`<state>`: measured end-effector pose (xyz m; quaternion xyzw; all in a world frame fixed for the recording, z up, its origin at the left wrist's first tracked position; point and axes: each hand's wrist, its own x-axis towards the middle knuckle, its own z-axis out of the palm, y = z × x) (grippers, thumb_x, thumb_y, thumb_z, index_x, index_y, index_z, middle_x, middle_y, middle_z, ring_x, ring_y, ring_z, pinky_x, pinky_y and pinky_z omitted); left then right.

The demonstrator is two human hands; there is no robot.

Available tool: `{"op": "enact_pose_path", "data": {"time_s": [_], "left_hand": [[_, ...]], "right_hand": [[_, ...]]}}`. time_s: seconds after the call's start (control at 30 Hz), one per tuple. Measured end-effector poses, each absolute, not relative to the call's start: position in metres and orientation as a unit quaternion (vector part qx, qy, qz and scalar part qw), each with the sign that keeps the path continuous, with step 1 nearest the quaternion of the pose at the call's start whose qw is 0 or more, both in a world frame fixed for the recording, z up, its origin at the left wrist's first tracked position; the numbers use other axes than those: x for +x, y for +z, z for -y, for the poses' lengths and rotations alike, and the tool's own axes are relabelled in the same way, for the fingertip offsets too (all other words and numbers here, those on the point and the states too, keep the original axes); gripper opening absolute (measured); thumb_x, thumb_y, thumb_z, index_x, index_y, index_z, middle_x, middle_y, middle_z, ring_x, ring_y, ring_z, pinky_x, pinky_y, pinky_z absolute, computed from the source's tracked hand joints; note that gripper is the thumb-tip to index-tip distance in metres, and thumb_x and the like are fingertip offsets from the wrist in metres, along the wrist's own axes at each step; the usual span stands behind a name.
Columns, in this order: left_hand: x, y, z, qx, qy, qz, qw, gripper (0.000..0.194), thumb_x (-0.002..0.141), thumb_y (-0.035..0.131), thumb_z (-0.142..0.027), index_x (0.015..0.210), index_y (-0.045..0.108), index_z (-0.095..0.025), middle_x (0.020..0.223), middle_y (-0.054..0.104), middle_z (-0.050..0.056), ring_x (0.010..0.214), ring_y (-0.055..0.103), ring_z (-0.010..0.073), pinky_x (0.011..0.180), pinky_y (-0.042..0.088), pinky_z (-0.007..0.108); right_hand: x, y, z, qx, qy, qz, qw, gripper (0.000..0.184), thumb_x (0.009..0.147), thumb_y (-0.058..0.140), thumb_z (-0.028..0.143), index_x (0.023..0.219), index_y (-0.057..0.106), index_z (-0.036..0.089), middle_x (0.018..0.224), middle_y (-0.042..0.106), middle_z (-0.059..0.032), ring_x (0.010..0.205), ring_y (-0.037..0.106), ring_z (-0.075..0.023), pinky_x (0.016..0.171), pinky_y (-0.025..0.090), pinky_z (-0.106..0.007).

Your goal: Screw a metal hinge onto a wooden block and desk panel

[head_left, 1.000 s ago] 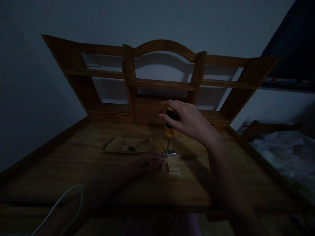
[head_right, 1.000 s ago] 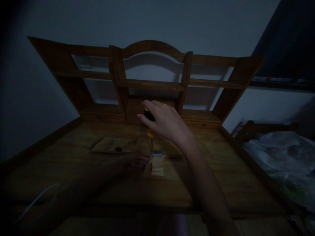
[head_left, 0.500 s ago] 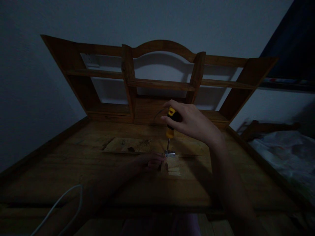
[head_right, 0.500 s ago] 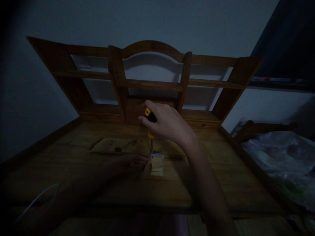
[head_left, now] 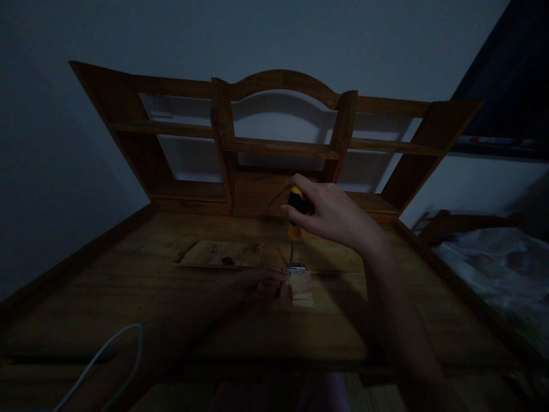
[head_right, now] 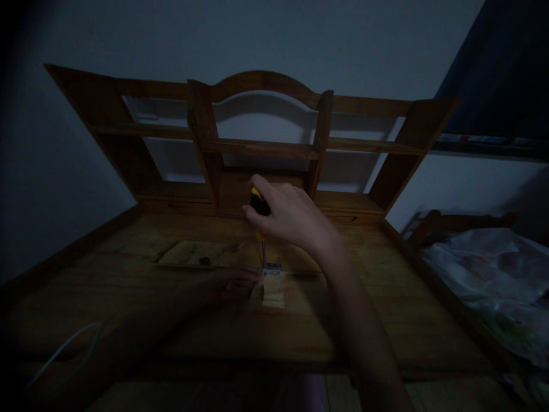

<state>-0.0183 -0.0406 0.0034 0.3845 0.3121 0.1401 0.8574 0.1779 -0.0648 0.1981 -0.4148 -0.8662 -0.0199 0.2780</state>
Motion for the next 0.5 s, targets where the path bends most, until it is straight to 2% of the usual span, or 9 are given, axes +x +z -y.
{"op": "enact_pose_path", "data": {"time_s": [0.17, 0.4, 0.5], "left_hand": [[-0.0176, 0.0087, 0.0445, 0.357, 0.150, -0.334, 0.859, 0.017, 0.079, 0.071, -0.018, 0.079, 0.054, -0.015, 0.050, 0.027, -0.011, 0.041, 0.014, 0.0032, 0.036, 0.009, 0.015], [-0.0174, 0.0099, 0.0436, 0.345, 0.140, -0.333, 0.867, 0.020, 0.078, 0.072, -0.019, 0.079, 0.053, -0.016, 0.050, 0.027, -0.011, 0.039, 0.015, 0.0033, 0.036, 0.006, 0.016], [-0.0174, 0.0081, 0.0421, 0.357, 0.137, -0.335, 0.861, 0.020, 0.079, 0.071, -0.020, 0.078, 0.052, -0.017, 0.049, 0.027, -0.011, 0.039, 0.013, 0.0034, 0.035, 0.007, 0.017]], "right_hand": [[0.1820, 0.2011, 0.0662, -0.405, 0.001, 0.874, 0.269, 0.049, 0.085, 0.056, 0.028, 0.134, 0.053, 0.020, 0.104, 0.068, -0.0061, 0.082, 0.062, -0.0193, 0.074, 0.042, -0.029], [0.1782, 0.1987, 0.0664, -0.395, -0.016, 0.872, 0.288, 0.034, 0.094, 0.053, 0.036, 0.124, 0.059, 0.022, 0.106, 0.070, -0.0063, 0.094, 0.064, -0.0222, 0.083, 0.044, -0.033], [0.1785, 0.1978, 0.0650, -0.407, -0.024, 0.867, 0.287, 0.037, 0.094, 0.054, 0.041, 0.126, 0.058, 0.022, 0.110, 0.070, -0.0078, 0.097, 0.064, -0.0241, 0.087, 0.045, -0.036]]}}
